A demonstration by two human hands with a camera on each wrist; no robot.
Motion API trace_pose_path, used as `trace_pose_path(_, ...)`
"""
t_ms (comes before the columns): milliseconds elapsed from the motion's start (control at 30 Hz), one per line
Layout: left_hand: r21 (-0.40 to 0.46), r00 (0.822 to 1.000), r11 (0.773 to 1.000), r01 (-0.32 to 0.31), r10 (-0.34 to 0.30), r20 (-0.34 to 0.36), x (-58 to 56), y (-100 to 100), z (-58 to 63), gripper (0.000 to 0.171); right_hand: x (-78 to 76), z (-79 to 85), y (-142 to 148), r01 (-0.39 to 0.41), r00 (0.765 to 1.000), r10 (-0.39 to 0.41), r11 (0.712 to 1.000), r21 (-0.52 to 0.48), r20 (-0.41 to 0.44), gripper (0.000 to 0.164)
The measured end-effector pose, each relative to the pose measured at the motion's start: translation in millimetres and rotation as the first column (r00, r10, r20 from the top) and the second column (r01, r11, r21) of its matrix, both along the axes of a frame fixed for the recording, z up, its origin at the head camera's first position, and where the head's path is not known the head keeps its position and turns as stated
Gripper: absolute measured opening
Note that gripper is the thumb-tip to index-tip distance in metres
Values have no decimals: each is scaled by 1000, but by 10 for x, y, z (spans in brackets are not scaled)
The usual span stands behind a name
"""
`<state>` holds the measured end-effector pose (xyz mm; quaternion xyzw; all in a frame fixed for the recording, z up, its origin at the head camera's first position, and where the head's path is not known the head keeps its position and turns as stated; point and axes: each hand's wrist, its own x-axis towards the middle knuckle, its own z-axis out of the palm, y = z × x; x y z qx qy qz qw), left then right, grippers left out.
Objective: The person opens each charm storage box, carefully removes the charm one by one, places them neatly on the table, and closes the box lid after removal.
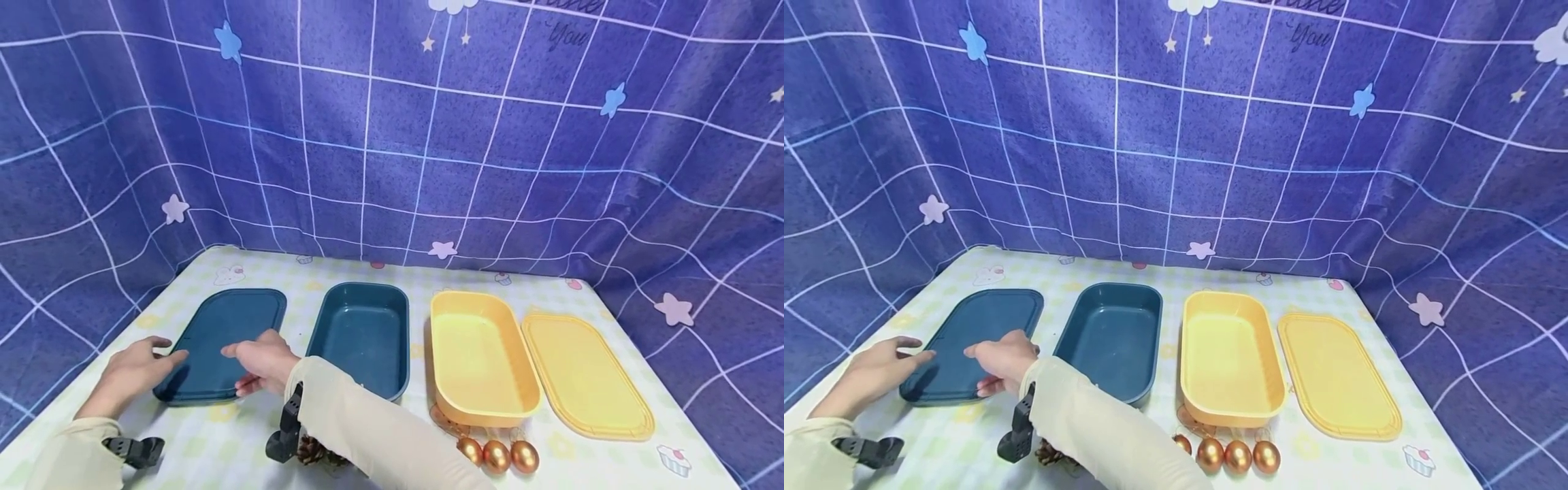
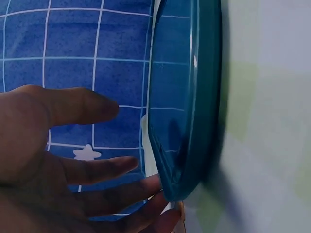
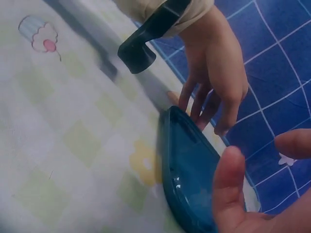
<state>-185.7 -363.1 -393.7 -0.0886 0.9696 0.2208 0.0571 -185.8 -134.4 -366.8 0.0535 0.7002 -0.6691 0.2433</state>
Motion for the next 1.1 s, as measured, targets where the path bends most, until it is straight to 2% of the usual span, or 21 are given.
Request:
trace_pose_path(100,35,998,999,-24,26,-65,70,-28,27,76,4,58,16,-39,999,38,999,-32,-28,61)
trace_pose_path(167,75,989,996,-48,58,-133,132,-42,72,71,2,134,47,-66,996,64,997,-33,-59,63)
trace_pose_path(300,159,956,984,-86,126,-266,242,-22,229,65,-15,358,171,-93,985,97,995,30,-140,51)
trace_pose_path(400,276,926,956,-96,188,-329,285,41,378,68,-23,550,285,-86,967,106,992,93,-233,50)
trace_pose_path(467,378,906,922,-83,228,-357,301,107,458,70,-24,666,351,-73,948,105,990,118,-300,54)
trace_pose_path(600,570,867,822,7,279,-413,338,236,557,66,-10,819,467,-75,909,118,990,121,-399,58)
trace_pose_path(633,626,852,778,41,300,-429,350,260,571,61,-4,841,490,-79,902,119,991,111,-415,57)
trace_pose_path(700,696,815,713,87,351,-461,371,311,593,53,6,872,534,-92,890,125,991,94,-439,54)
trace_pose_path(733,719,792,688,99,383,-475,378,339,605,49,9,883,552,-98,882,125,992,84,-454,52)
trace_pose_path(767,723,768,684,101,408,-494,384,369,620,45,11,892,573,-105,876,129,991,78,-464,49)
trace_pose_path(833,714,716,696,82,457,-528,391,448,651,41,14,908,617,-128,863,138,990,53,-486,44)
trace_pose_path(900,656,678,754,29,468,-567,409,531,683,40,16,929,667,-155,844,162,986,55,-511,39)
trace_pose_path(967,579,637,815,-3,448,-628,437,600,712,40,20,957,725,-181,819,193,981,76,-540,38)
trace_pose_path(1067,491,556,871,29,394,-732,481,686,753,40,31,1014,813,-202,771,233,972,119,-593,40)
trace_pose_path(1100,470,528,881,44,379,-760,495,715,771,41,36,1033,844,-203,752,243,970,136,-613,42)
